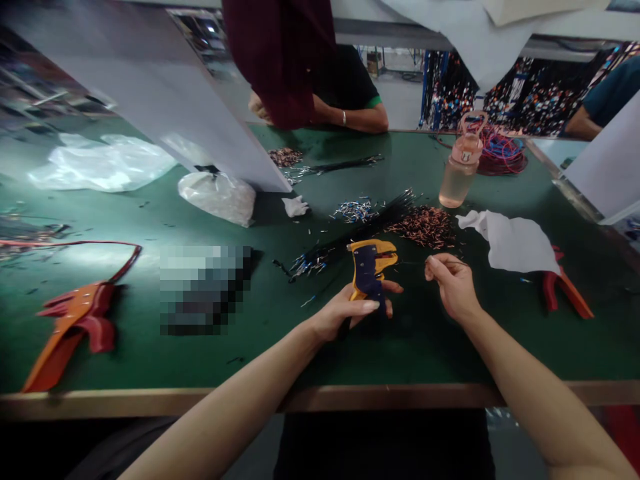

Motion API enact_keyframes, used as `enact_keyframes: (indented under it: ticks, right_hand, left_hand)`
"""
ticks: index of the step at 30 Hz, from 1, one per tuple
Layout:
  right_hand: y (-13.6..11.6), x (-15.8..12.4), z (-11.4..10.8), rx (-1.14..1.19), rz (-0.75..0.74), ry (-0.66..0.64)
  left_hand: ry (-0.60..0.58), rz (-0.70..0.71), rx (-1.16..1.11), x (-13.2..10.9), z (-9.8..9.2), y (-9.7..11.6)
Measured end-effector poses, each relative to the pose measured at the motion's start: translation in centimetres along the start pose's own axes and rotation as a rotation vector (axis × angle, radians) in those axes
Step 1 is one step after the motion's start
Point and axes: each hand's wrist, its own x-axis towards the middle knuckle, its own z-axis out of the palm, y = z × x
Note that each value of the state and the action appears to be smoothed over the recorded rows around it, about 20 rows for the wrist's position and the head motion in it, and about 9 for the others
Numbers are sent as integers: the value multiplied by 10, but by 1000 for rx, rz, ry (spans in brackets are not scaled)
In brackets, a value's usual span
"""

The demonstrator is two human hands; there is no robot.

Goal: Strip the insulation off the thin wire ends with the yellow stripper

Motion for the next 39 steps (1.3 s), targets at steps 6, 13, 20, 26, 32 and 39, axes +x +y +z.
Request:
enact_keyframes:
  ticks: [6, 13, 20, 26, 32, 39]
  right_hand:
    - [0, -3, 5, -23, 16, 23]
    - [2, -5, 7, -46, 36, -10]
    - [3, -7, 10, 50, 115, 23]
    - [4, -7, 11, 30, 107, -2]
    - [2, -9, 12, 91, 161, 28]
    - [0, -9, 12, 115, 176, 21]
  left_hand:
    - [-70, -47, 91, 1, -5, -5]
    - [-100, -47, 57, 3, -7, -10]
    - [-139, -50, 52, 2, -5, -10]
    - [-144, -18, 90, 0, -2, -9]
    - [-78, -9, 136, -1, 1, -11]
    - [-32, -10, 158, -3, 7, -5]
